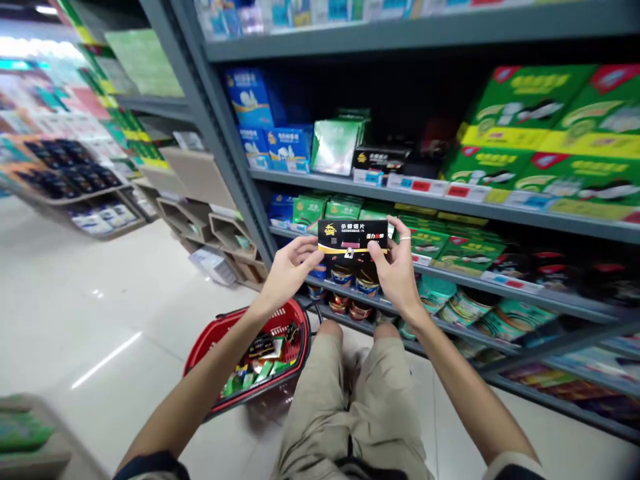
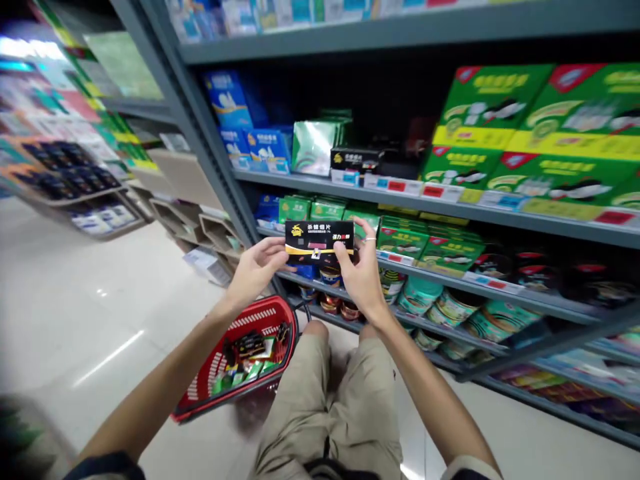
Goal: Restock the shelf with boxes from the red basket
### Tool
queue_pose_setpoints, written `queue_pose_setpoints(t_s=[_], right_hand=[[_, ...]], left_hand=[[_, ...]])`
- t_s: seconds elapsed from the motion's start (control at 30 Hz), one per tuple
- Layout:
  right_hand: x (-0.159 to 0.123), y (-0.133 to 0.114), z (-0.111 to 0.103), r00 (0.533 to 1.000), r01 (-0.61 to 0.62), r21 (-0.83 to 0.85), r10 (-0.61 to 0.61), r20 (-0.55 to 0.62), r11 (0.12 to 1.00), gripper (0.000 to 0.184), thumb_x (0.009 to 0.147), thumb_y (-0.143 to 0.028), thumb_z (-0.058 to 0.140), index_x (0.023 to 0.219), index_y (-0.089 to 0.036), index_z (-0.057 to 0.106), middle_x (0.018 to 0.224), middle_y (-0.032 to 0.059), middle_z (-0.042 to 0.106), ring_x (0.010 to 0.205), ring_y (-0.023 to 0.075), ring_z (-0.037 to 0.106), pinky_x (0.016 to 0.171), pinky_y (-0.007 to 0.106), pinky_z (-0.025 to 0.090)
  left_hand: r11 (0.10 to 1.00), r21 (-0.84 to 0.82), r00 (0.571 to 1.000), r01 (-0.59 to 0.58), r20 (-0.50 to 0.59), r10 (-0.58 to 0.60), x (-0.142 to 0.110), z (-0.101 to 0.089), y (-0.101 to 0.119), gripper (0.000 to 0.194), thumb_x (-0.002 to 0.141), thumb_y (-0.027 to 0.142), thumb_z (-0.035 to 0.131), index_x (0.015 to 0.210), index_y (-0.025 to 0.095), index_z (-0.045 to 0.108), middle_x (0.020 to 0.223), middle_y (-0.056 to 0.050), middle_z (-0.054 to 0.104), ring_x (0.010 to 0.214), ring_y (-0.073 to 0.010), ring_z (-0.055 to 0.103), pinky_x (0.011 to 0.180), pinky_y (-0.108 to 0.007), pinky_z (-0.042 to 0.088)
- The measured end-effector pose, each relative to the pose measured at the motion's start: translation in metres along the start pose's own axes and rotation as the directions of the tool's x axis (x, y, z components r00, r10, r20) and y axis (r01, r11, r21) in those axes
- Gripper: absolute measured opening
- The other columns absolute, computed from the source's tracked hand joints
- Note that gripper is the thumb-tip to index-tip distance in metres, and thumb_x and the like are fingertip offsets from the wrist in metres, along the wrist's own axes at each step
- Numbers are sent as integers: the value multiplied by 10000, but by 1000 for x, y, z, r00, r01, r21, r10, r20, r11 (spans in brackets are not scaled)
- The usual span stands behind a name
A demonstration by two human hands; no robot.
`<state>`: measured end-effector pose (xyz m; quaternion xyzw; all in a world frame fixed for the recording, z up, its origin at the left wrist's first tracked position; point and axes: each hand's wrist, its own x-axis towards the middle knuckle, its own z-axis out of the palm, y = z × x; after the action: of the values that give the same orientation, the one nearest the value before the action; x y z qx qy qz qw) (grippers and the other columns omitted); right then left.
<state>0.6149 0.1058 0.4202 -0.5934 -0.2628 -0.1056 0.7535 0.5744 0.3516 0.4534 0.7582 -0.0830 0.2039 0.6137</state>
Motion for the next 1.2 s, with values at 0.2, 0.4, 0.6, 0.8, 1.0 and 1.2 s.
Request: queue_pose_setpoints(t_s=[0.2,0.4,0.6,0.8,1.0,1.2], right_hand=[[45,-45,-61,969,208,-166,-226,-98,964,600,1076,-554,699,1582,-257,574,1467,118,661,1194,248,751,1074,421,672],[138,-106,-103,882,360,-520,-465,-82,774,480,1078,-441,651,1491,-199,672,1291,120,721,1101,253,725,1021,448,655],[237,-103,-102,822,321,-726,-559,-105,608,418,1084,-280,528,1447,-110,648,1280,163,704,1027,268,714,1120,502,601],[280,-77,-95,828,335,-811,-561,10,480,454,1101,-235,475,1525,-124,595,1436,186,616,1231,328,669,1217,559,545],[311,-51,-101,881,270,-850,-472,28,454,460,1043,-128,519,1481,-81,650,1401,201,643,1210,327,669,1219,546,521],[315,-24,-109,960,77,-802,-261,-101,592,368,978,-104,610,1314,-59,753,1056,141,770,1193,335,665,1177,509,525]], left_hand=[[975,-16,973,-220,-74,218,33,55,49,526,889,522,932,1262,175,802,1172,-112,842,1032,-259,835,903,-401,734],[791,331,838,-515,-1,546,139,74,107,321,996,441,812,1155,172,886,1154,-108,848,1051,-237,809,934,-361,693],[779,436,866,-450,1,499,254,102,120,512,977,153,716,1479,55,727,1119,-151,846,985,-242,821,990,-402,683],[748,459,860,-480,77,505,309,102,98,650,970,100,621,1619,124,591,1161,-134,832,1092,-266,807,1117,-446,615],[715,569,908,-406,160,387,349,102,81,537,1026,180,584,1554,96,636,1331,-206,781,1290,-327,739,1218,-510,519],[569,743,930,-352,212,299,350,118,77,501,1167,371,421,995,87,797,1091,-258,802,1224,-372,758,1172,-503,531]])
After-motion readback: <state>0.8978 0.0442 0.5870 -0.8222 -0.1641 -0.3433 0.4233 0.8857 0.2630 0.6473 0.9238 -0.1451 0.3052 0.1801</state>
